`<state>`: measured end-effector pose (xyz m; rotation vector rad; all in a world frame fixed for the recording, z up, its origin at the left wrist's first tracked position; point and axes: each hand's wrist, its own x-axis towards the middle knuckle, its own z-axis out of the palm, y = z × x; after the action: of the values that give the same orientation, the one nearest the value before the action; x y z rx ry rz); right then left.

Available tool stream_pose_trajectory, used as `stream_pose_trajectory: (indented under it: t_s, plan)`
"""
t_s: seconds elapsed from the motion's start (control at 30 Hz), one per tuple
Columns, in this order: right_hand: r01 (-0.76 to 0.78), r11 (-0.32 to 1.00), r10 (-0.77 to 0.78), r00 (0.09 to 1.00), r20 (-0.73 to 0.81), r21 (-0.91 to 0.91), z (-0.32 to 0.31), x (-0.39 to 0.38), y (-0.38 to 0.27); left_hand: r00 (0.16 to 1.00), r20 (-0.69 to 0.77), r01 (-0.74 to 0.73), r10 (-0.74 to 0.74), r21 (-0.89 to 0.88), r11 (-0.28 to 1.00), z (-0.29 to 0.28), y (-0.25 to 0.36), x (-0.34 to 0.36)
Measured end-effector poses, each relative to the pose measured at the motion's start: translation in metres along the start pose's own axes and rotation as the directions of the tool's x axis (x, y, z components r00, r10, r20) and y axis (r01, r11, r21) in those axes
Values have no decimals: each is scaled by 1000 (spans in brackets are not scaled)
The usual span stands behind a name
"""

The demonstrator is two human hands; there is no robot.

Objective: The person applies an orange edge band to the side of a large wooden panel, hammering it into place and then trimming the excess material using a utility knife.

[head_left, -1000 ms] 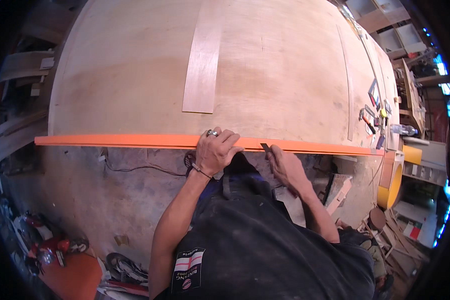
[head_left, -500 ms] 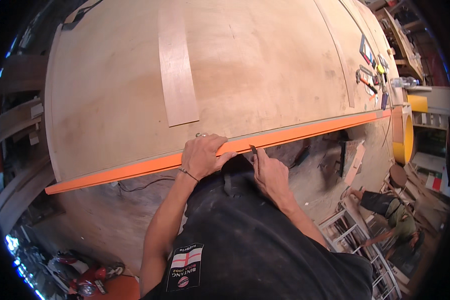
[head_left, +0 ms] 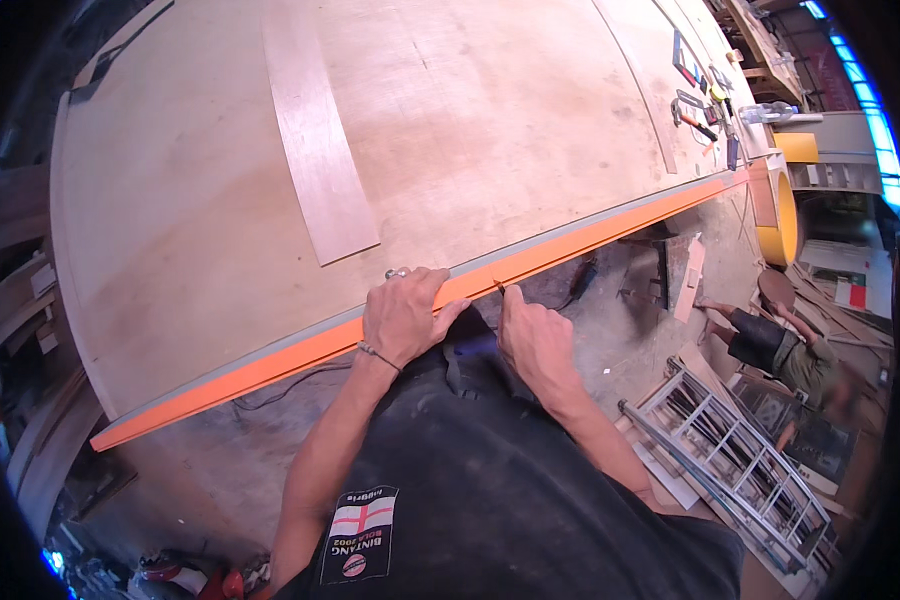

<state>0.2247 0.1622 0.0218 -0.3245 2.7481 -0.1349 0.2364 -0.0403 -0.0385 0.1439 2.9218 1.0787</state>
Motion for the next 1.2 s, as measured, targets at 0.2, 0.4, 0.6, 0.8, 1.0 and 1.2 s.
stream_pose_trajectory:
  t_s: [0.2, 0.4, 0.6, 0.8, 1.0, 1.2]
  plan:
    - [-57, 998, 57, 998, -20, -1, 2, 0, -6, 999, 38, -2, 3, -33, 999, 0, -1, -3]
    - [-35, 996, 37, 999, -29, 84, 7, -1, -3, 999, 51, 1, 1, -26, 1000, -2, 0, -2]
    - [-55, 983, 64, 997, -45, 175, 18, 0, 0, 998, 53, 16, -16, 3, 1000, -1, 3, 0]
    - [-87, 962, 85, 996, 17, 259, 21, 3, 7, 1000, 26, 6, -6, -11, 1000, -1, 2, 0]
    - [-13, 859, -9, 999, 40, 512, 27, 9, 28, 1000, 9, -26, 25, 4, 1000, 1, 2, -1]
    - [-38, 718, -148, 967, 206, 695, 26, 23, 52, 1000, 13, -13, 13, -25, 1000, 1, 2, 0]
